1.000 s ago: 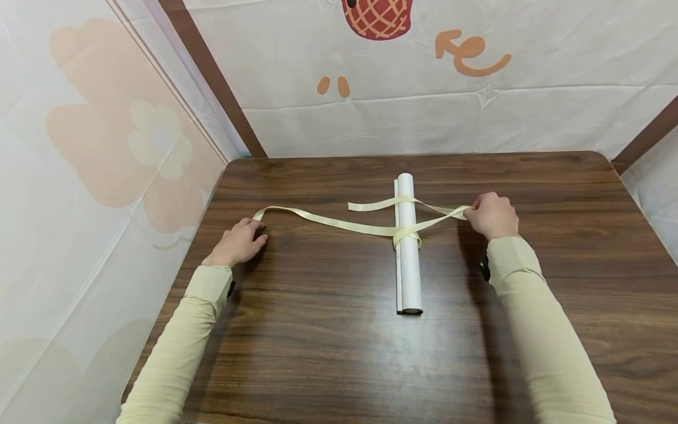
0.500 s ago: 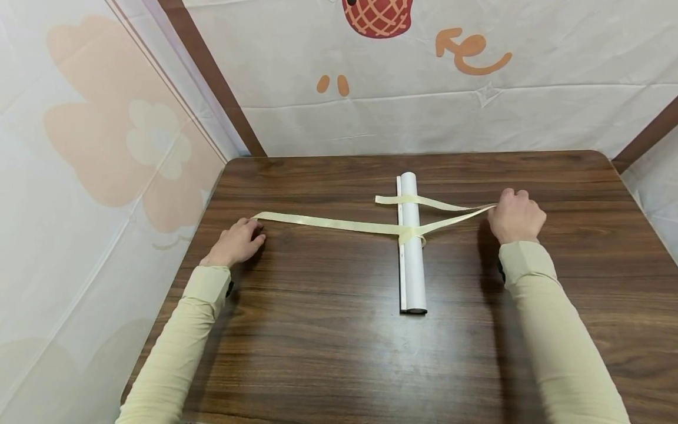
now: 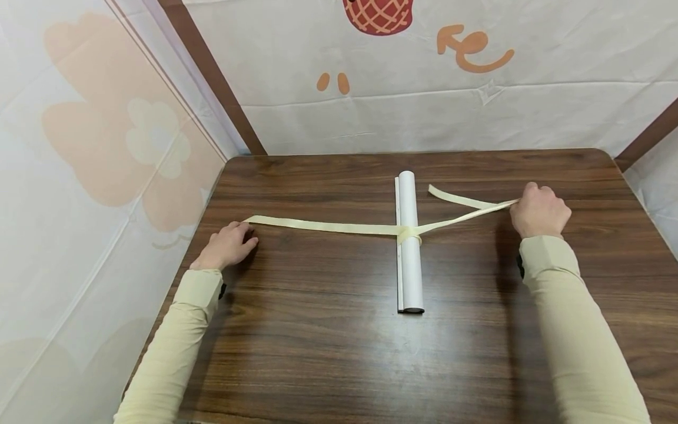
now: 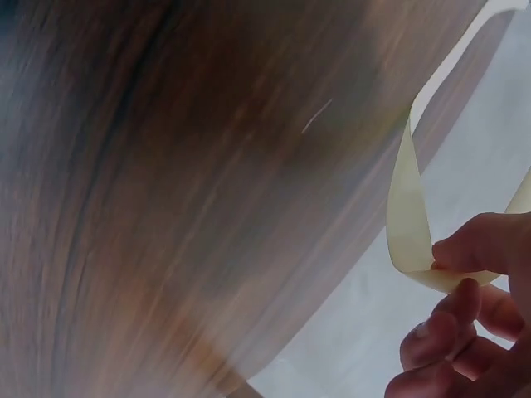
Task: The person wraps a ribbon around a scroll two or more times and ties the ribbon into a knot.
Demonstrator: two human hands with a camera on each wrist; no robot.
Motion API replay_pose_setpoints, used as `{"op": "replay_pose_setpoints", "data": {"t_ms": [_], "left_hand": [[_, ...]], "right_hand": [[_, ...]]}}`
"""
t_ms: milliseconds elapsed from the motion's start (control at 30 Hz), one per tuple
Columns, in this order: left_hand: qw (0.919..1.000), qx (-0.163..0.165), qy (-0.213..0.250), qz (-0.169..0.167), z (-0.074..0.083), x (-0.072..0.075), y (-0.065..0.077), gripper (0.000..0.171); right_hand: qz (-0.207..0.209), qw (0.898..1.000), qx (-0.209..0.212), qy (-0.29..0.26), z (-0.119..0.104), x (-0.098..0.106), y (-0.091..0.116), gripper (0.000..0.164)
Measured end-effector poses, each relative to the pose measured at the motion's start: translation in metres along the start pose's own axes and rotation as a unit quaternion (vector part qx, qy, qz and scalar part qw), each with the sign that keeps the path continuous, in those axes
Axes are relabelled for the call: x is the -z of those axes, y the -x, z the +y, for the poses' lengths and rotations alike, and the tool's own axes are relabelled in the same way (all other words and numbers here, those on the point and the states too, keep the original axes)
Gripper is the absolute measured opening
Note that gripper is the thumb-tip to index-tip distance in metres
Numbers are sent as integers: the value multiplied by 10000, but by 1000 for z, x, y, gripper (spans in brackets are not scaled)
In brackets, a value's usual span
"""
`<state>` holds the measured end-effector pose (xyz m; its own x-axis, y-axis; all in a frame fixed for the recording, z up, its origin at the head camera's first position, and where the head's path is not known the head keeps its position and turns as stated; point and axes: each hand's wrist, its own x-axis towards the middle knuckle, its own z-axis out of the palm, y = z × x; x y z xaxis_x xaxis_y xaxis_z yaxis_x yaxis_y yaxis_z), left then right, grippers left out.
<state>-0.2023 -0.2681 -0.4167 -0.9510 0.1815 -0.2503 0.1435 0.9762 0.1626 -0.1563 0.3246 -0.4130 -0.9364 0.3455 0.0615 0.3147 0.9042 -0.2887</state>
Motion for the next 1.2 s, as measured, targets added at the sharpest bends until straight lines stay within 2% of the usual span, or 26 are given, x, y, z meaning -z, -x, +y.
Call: {"op": "replay_pose_setpoints", "data": {"t_ms": [300, 567, 800, 1067, 1133, 1200], "left_hand": [[9999, 77, -78, 13, -3, 5, 8, 47], [9998, 106, -135, 74, -6, 7, 9, 46], [9997, 140, -146, 121, -4, 9, 11, 44], [9992, 10, -213, 323, 2, 9, 11, 42], [9990, -47, -237, 371, 5, 9, 10, 41], [9989, -88, -230, 407, 8, 10, 9, 41]], "right_hand": [[-129, 9994, -249, 197, 14, 11, -1, 29], [-232, 9984, -493, 163, 27, 16, 1, 30], [-535, 9946, -769, 440, 37, 16, 3, 39], [-419, 9980, -435, 181, 43, 5, 4, 36], [-425, 9990, -109, 119, 41, 1, 5, 34], [-516, 9979, 397, 63, 38, -3, 5, 33]]}}
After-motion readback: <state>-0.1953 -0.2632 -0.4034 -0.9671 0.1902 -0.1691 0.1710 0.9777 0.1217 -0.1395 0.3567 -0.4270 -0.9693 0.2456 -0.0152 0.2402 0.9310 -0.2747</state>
